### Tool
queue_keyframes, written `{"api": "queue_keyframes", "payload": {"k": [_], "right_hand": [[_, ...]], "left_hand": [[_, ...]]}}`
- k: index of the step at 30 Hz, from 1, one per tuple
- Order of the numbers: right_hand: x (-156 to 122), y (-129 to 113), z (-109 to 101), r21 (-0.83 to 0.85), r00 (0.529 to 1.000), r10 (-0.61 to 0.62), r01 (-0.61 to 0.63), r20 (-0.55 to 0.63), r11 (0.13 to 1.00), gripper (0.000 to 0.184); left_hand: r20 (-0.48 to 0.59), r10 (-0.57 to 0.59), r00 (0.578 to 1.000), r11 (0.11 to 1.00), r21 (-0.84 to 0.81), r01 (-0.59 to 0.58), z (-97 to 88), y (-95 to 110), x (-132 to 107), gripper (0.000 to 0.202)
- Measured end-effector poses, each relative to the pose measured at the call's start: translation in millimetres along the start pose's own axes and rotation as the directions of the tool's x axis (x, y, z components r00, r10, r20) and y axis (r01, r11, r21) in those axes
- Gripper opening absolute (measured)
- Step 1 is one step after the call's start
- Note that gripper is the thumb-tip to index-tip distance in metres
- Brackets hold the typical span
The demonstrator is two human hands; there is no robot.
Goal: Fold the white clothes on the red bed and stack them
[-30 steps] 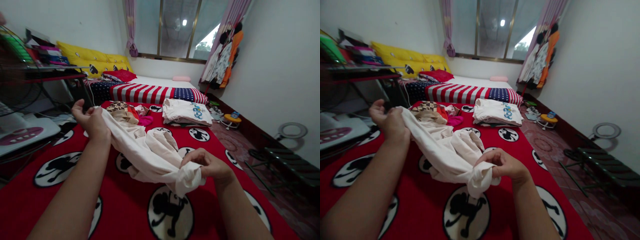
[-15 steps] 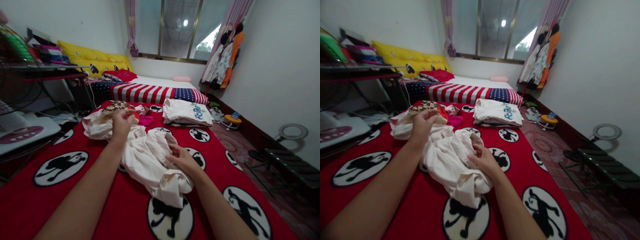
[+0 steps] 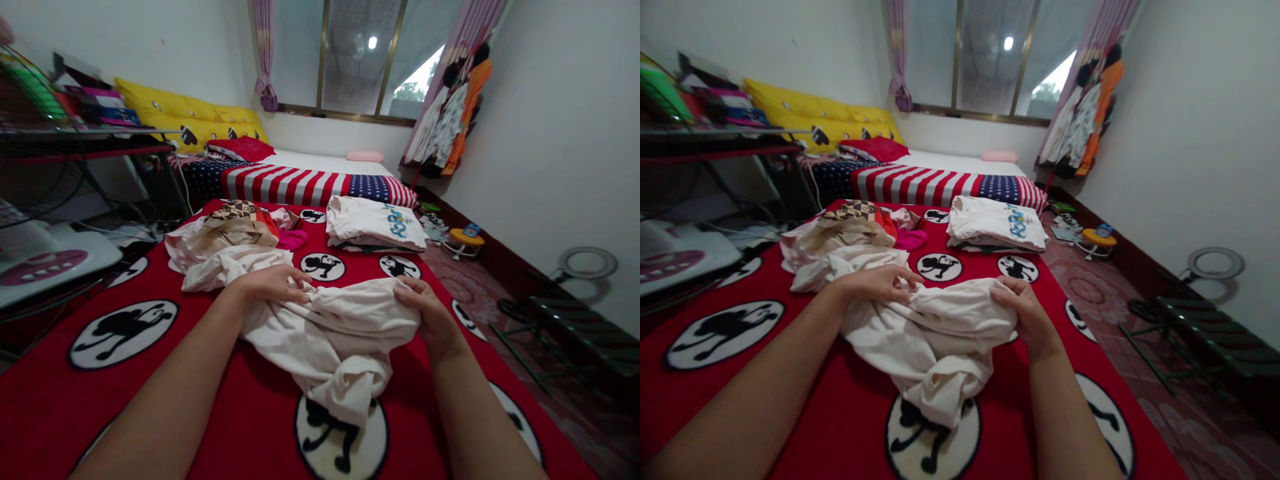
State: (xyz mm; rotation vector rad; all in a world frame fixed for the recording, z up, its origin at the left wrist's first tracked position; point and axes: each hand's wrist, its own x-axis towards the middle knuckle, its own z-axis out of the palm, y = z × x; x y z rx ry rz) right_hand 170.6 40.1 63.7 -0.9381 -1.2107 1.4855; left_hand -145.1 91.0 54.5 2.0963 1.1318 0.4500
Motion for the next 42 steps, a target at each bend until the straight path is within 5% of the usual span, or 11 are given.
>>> {"api": "queue_keyframes", "payload": {"k": [4, 5, 7, 9, 11, 13, 20, 23, 27, 35, 42], "right_hand": [[2, -1, -8, 0.015, 0.998, 0.004, -0.003, -0.056, 1.000, 0.026], [4, 0, -7, 0.033, 0.995, -0.021, 0.024, -0.093, 0.999, 0.026], [10, 3, -3, 0.097, 0.965, -0.151, 0.175, -0.215, 0.980, 0.025], [17, 7, 1, 0.149, 0.898, -0.308, 0.367, -0.313, 0.918, 0.038], [24, 11, 4, 0.159, 0.856, -0.395, 0.464, -0.333, 0.871, 0.065], [27, 14, 5, 0.120, 0.853, -0.413, 0.469, -0.319, 0.875, 0.080], [22, 21, 15, -0.324, 0.937, -0.349, 0.322, -0.030, 0.890, 0.029], [25, 34, 11, -0.603, 0.957, -0.288, 0.222, -0.014, 0.766, 0.020], [34, 54, -8, -0.860, 0.932, -0.349, 0.095, -0.101, 0.502, 0.014], [42, 66, -18, -0.854, 0.929, -0.341, 0.060, -0.142, 0.517, 0.018], [44, 70, -22, -0.859, 0.926, -0.349, 0.059, -0.143, 0.508, 0.020]], "left_hand": [[0.234, -0.023, 0.972, 0.999, 0.048, 0.012, -4.9, 7, -5, 0.029], [0.172, -0.023, 0.985, 0.999, 0.040, 0.016, -5.0, 9, -4, 0.024], [-0.199, -0.016, 0.980, 0.999, -0.046, 0.007, -5.0, 11, 1, 0.025], [-0.644, -0.025, 0.765, 0.987, -0.139, -0.085, -6.0, 11, 9, 0.032], [-0.861, -0.021, 0.508, 0.973, -0.135, -0.188, -8.2, 9, 15, 0.045], [-0.909, 0.006, 0.416, 0.974, -0.090, -0.210, -10.1, 5, 19, 0.063], [-0.907, -0.013, 0.421, 0.981, -0.093, -0.171, -10.5, -5, 20, 0.041], [-0.893, 0.019, 0.450, 0.978, -0.077, -0.194, -11.2, 3, 17, 0.028], [-0.826, -0.005, 0.564, 0.967, -0.148, -0.209, -3.9, 21, 9, 0.024], [-0.541, 0.083, 0.837, 0.994, 0.103, -0.032, 8.6, 46, -46, 0.030], [-0.326, -0.011, 0.945, 0.941, 0.317, 0.121, 19.2, 19, -106, 0.026]]}}
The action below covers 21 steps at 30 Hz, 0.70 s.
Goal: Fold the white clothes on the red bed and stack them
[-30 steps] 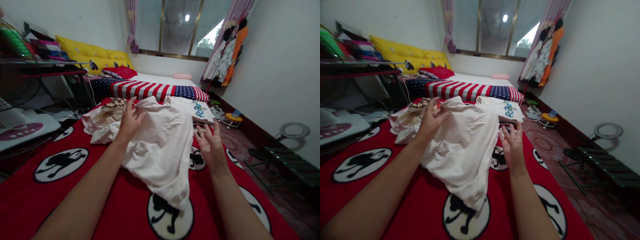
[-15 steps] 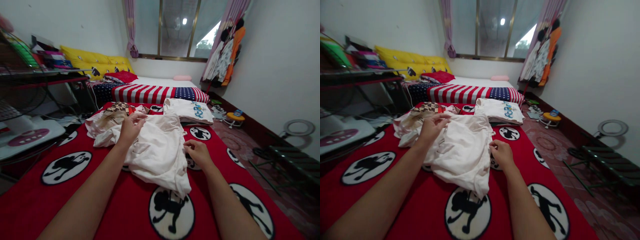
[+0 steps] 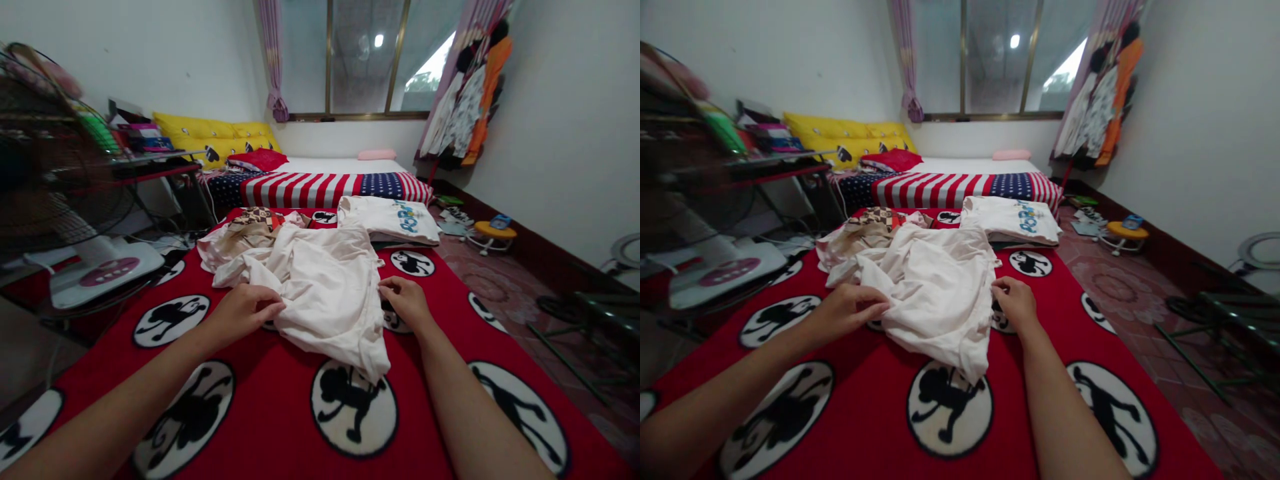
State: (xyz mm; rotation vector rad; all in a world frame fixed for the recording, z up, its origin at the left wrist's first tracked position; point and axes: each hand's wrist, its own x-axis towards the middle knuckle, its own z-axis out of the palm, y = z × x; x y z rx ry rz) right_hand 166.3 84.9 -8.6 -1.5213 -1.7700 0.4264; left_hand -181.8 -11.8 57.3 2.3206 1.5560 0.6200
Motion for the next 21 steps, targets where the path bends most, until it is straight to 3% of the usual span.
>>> {"api": "queue_keyframes", "payload": {"k": [6, 9, 11, 14, 17, 19, 21], "right_hand": [[-3, -4, 2, -0.026, 1.000, 0.030, -0.030, -0.002, 0.999, 0.020], [-6, -8, 3, -0.043, 0.997, 0.024, -0.021, 0.069, 0.999, 0.022], [-8, -7, -2, -0.041, 0.988, -0.049, 0.056, 0.147, 0.998, 0.028], [-16, -4, -21, 0.072, 0.923, -0.217, 0.205, 0.317, 0.976, 0.037], [-36, -8, -42, 0.145, 0.842, -0.312, 0.276, 0.439, 0.950, 0.053], [-56, -18, -47, 0.132, 0.822, -0.366, 0.344, 0.436, 0.930, 0.069], [-77, -32, -42, 0.103, 0.810, -0.448, 0.445, 0.377, 0.890, 0.070]], "left_hand": [[0.027, -0.043, 0.999, 0.996, 0.079, 0.041, 2.0, -13, -24, 0.020], [-0.035, -0.005, 0.999, 0.994, 0.113, 0.009, 1.5, -20, -26, 0.016], [-0.089, 0.017, 0.996, 0.993, 0.119, -0.007, 2.8, -27, -26, 0.020], [-0.144, 0.029, 0.989, 0.992, 0.123, -0.011, 8.3, -41, -25, 0.039], [-0.165, 0.034, 0.986, 0.990, 0.140, -0.011, 16.5, -52, -24, 0.051], [-0.188, 0.038, 0.981, 0.988, 0.151, -0.009, 21.2, -53, -23, 0.053], [-0.214, 0.049, 0.976, 0.985, 0.170, -0.012, 23.8, -52, -20, 0.052]]}}
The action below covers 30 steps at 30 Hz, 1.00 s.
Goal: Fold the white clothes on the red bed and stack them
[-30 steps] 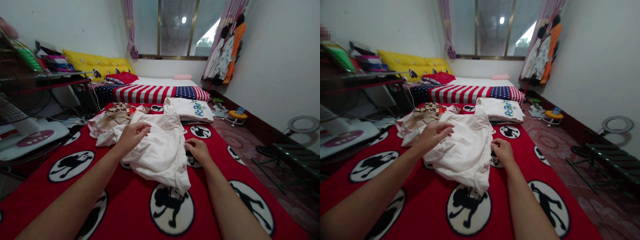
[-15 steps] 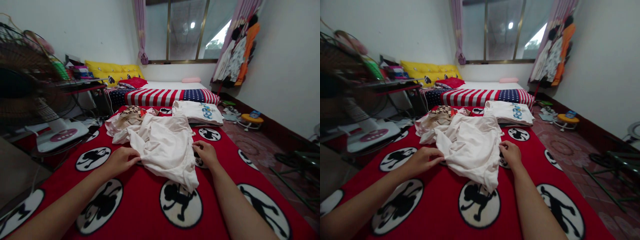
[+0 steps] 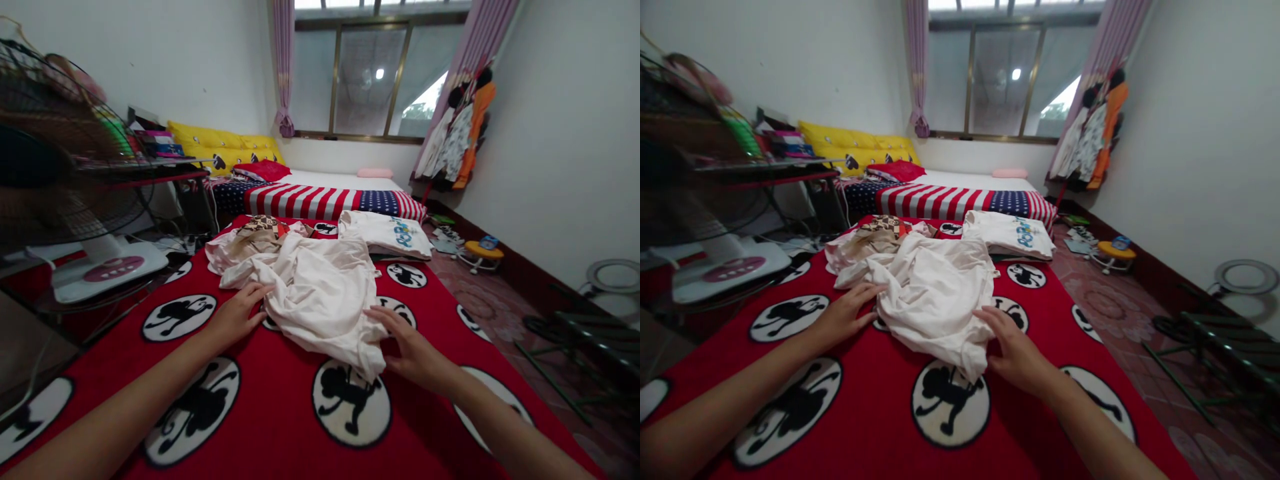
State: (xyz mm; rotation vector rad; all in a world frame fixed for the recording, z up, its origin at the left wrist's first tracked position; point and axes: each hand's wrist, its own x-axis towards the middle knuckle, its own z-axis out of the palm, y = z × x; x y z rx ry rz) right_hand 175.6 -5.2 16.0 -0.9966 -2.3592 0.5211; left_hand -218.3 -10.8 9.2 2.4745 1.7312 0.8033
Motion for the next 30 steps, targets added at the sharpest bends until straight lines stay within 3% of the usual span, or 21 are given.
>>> {"api": "queue_keyframes", "payload": {"k": [3, 5, 8, 10, 12, 14, 15, 16, 20, 22, 24, 26, 30], "right_hand": [[-5, -24, 21, -0.100, 0.989, -0.122, 0.114, -0.082, 0.988, 0.042], [-3, -33, 27, -0.056, 0.982, -0.139, 0.132, -0.129, 0.990, 0.028], [2, -36, 23, 0.196, 0.948, 0.055, 0.007, -0.313, 0.981, 0.020], [6, -31, 17, 0.390, 0.843, 0.279, -0.091, -0.460, 0.916, 0.026], [8, -22, 14, 0.544, 0.685, 0.464, -0.117, -0.562, 0.831, 0.037], [9, -10, 15, 0.626, 0.560, 0.568, -0.108, -0.603, 0.772, 0.048], [8, -4, 16, 0.643, 0.524, 0.593, -0.107, -0.611, 0.758, 0.051], [8, 2, 18, 0.647, 0.512, 0.601, -0.110, -0.614, 0.755, 0.054], [3, 21, 23, 0.609, 0.548, 0.566, -0.125, -0.616, 0.783, 0.054], [1, 28, 23, 0.556, 0.535, 0.542, -0.154, -0.648, 0.817, 0.055], [-2, 34, 21, 0.497, 0.485, 0.523, -0.195, -0.701, 0.846, 0.056], [-6, 39, 18, 0.465, 0.404, 0.525, -0.246, -0.749, 0.851, 0.054], [-15, 44, 8, 0.463, 0.229, 0.556, -0.356, -0.799, 0.812, 0.043]], "left_hand": [[-0.027, 0.046, 0.999, 0.998, 0.050, -0.045, 0.7, 5, 6, 0.046], [-0.039, 0.088, 0.995, 0.993, 0.082, -0.085, 0.3, 8, 10, 0.038], [-0.044, 0.127, 0.991, 0.988, 0.099, -0.122, 0.7, 12, 11, 0.030], [-0.042, 0.143, 0.989, 0.987, 0.076, -0.140, 2.5, 17, 9, 0.029], [-0.042, 0.151, 0.988, 0.988, 0.045, -0.150, 5.9, 25, 5, 0.035], [-0.044, 0.144, 0.989, 0.989, 0.034, -0.143, 11.0, 37, 1, 0.042], [-0.050, 0.138, 0.989, 0.990, 0.036, -0.137, 14.0, 45, -1, 0.045], [-0.062, 0.133, 0.989, 0.991, 0.039, -0.131, 17.3, 53, -3, 0.047], [-0.154, 0.123, 0.980, 0.992, 0.052, -0.116, 29.2, 84, -9, 0.054], [-0.188, 0.135, 0.973, 0.989, 0.078, -0.122, 32.0, 92, -11, 0.050], [-0.216, 0.148, 0.965, 0.985, 0.123, -0.123, 32.1, 91, -14, 0.044], [-0.246, 0.127, 0.961, 0.982, 0.170, -0.086, 30.9, 82, -15, 0.043], [-0.303, -0.023, 0.953, 0.979, 0.185, 0.083, 30.9, 52, -11, 0.051]]}}
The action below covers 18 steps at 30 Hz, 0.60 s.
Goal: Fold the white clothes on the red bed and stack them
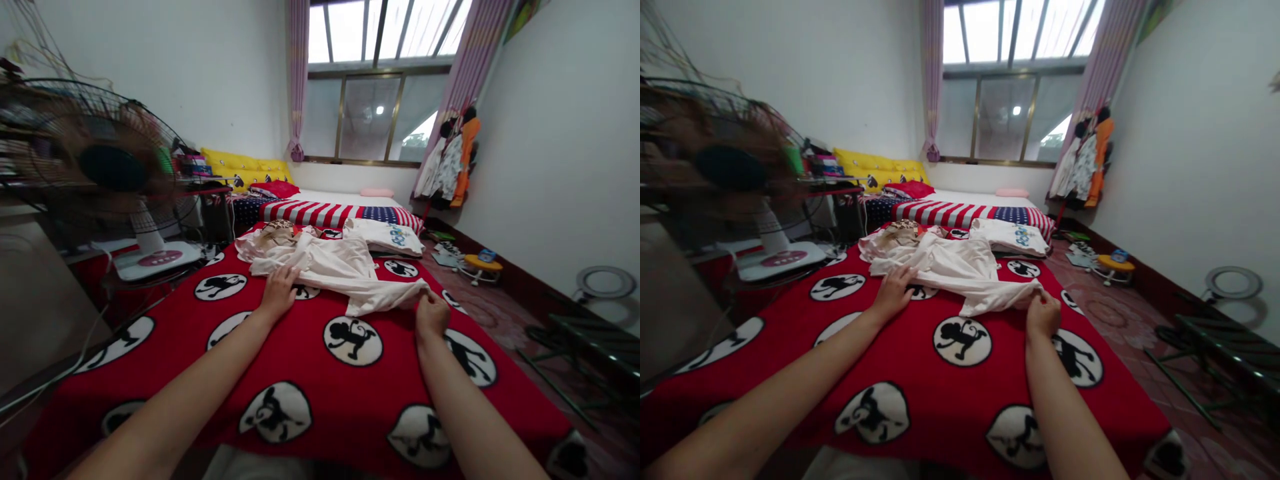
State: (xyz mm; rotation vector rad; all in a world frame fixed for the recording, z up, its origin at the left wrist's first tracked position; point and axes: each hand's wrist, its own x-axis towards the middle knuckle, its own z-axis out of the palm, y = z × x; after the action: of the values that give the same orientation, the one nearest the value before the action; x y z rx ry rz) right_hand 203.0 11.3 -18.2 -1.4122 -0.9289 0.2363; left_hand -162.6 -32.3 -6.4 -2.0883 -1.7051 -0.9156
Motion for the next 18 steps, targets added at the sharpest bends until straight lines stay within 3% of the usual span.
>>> {"api": "queue_keyframes", "payload": {"k": [3, 8, 10, 12, 14, 16, 18], "right_hand": [[1, -1, -2, -0.016, 0.999, 0.019, -0.020, -0.030, 1.000, 0.037], [-2, -10, 4, 0.082, 0.999, 0.031, -0.029, -0.019, 0.996, 0.039], [-6, -16, 5, 0.219, 0.998, 0.015, -0.027, 0.056, 0.975, 0.039], [-11, -23, 3, 0.339, 0.972, -0.064, -0.017, 0.227, 0.940, 0.035], [-18, -29, 0, 0.322, 0.869, -0.189, 0.036, 0.457, 0.946, 0.032], [-26, -31, 0, 0.219, 0.692, -0.313, 0.223, 0.650, 0.950, 0.036], [-33, -31, 2, 0.184, 0.526, -0.415, 0.436, 0.742, 0.881, 0.036]], "left_hand": [[-0.005, -0.056, 0.998, 0.998, -0.002, 0.056, 7.8, -14, 4, 0.051], [0.018, -0.037, 0.999, 0.999, -0.037, 0.038, 16.3, -20, 7, 0.038], [0.032, -0.048, 0.998, 0.997, -0.058, 0.050, 18.7, -21, 8, 0.036], [0.040, -0.056, 0.998, 0.996, -0.071, 0.059, 20.8, -23, 9, 0.036], [0.045, -0.054, 0.998, 0.995, -0.085, 0.058, 22.5, -24, 10, 0.037], [0.048, -0.048, 0.998, 0.994, -0.097, 0.053, 23.2, -25, 10, 0.037], [0.048, -0.044, 0.998, 0.993, -0.108, 0.049, 22.9, -26, 10, 0.038]]}}
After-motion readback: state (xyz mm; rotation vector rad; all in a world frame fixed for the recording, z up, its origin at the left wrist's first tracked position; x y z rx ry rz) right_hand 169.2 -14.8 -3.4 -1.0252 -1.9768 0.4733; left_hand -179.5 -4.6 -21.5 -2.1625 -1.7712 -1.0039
